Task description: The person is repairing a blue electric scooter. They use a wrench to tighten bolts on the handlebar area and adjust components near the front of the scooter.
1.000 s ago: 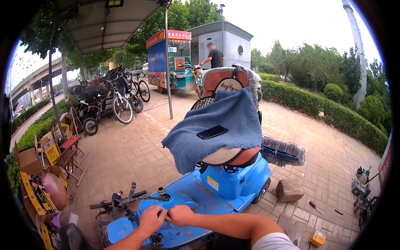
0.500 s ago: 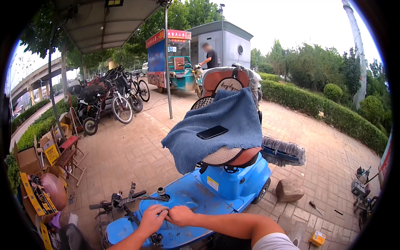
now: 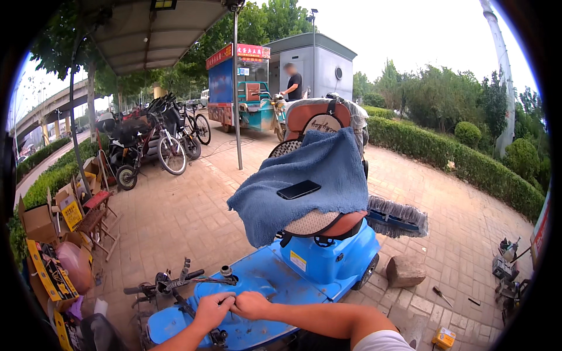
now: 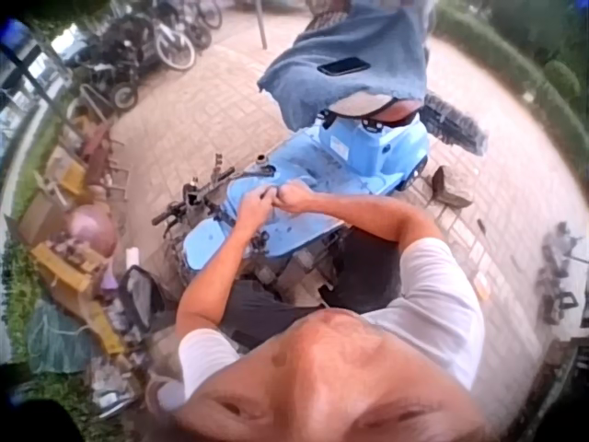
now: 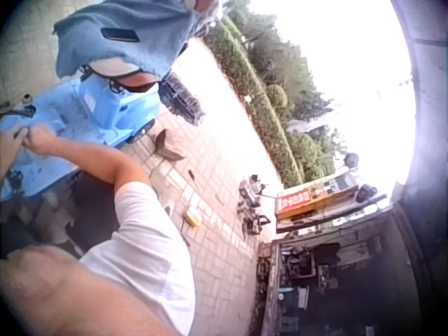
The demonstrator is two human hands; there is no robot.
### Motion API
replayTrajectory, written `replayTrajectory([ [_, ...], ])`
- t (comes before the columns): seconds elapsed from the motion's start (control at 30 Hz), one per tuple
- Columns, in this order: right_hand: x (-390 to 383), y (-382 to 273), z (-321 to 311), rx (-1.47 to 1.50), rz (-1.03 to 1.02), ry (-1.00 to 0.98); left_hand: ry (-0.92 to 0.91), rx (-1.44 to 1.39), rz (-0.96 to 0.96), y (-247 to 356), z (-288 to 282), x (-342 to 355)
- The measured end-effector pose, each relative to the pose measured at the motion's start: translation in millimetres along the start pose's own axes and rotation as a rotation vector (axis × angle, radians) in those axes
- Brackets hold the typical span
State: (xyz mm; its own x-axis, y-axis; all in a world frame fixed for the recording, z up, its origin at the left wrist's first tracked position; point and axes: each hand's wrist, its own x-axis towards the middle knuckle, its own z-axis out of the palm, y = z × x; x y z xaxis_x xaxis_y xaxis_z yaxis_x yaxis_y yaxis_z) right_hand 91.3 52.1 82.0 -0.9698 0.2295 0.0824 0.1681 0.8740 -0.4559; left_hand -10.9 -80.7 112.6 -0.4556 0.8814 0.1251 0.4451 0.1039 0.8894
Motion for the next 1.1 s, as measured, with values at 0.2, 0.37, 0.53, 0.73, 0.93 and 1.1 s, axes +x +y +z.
replayTrajectory([
  [0.2,1.1,-5.6,-11.0,0.049,-0.072,-0.014,-0.066,-0.269,-0.070,-8.0,-5.8,1.9],
  [0.37,0.7,1.0,-1.7,0.133,-0.170,0.073,-0.087,-0.452,-0.125,-10.7,-3.7,4.3],
  [0.53,-2.1,-6.2,-5.0,0.215,-0.186,0.099,-0.077,-0.473,-0.151,-7.6,-3.7,0.8],
  [0.73,0.1,-1.3,-0.3,0.251,-0.189,0.083,-0.096,-0.547,-0.131,-9.3,-3.6,2.0],
  [0.93,3.1,1.5,0.8,0.242,-0.166,0.062,-0.096,-0.490,-0.134,-11.7,-2.7,1.7],
  [1.1,-1.5,-2.3,-3.7,0.298,-0.168,0.057,-0.096,-0.497,-0.129,-8.8,-0.7,3.0],
])
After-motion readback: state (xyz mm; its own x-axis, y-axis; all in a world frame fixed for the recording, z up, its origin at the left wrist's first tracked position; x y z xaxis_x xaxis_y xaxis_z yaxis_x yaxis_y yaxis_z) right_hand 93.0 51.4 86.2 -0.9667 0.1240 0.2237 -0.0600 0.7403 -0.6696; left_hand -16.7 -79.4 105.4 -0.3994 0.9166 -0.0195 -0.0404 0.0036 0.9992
